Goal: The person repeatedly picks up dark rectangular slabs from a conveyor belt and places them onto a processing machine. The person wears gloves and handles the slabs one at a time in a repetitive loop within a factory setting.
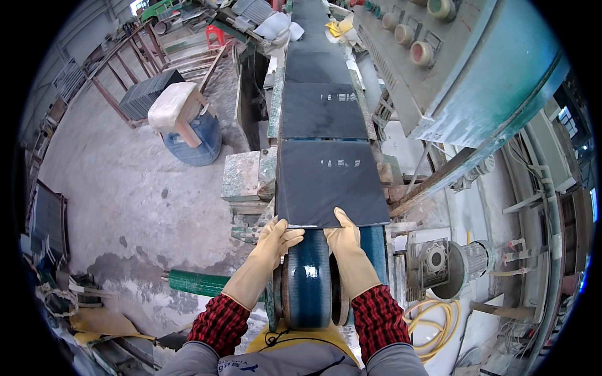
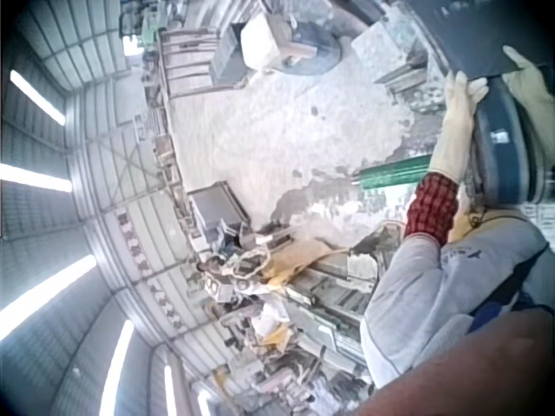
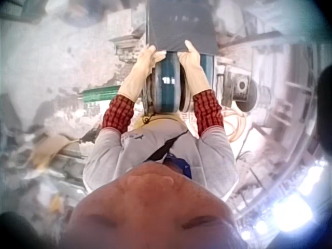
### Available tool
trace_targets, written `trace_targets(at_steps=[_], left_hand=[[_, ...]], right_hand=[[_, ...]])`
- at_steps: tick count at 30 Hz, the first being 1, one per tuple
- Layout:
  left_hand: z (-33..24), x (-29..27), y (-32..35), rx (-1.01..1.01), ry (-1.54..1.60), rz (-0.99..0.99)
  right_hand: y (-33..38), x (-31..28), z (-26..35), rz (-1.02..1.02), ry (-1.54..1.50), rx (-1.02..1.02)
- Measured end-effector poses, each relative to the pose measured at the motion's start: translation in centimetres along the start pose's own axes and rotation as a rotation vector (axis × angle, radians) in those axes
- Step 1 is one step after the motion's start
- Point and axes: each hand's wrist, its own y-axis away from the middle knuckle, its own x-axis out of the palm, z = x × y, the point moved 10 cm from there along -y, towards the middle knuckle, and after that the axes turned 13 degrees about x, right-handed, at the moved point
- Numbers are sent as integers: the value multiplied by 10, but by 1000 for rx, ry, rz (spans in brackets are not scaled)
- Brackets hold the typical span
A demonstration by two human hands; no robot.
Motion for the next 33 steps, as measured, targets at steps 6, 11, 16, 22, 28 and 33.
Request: trace_targets(at_steps=[6,11,16,22,28,33], left_hand=[[7,-1,-15,-39,-15,-48],[12,-11,-26,-27,4,-49],[3,-37,-36,-152,-640,178],[-80,-36,16,11,-696,87],[-27,-83,128,-13,-532,-45],[-1,-182,259,-37,-611,-269]], right_hand=[[-21,-6,4,-37,-93,24],[-25,1,-3,-46,-68,89],[-24,-23,-21,75,41,718],[46,43,79,-87,1170,316],[85,22,25,96,1150,369],[119,-64,-69,100,1071,504]])
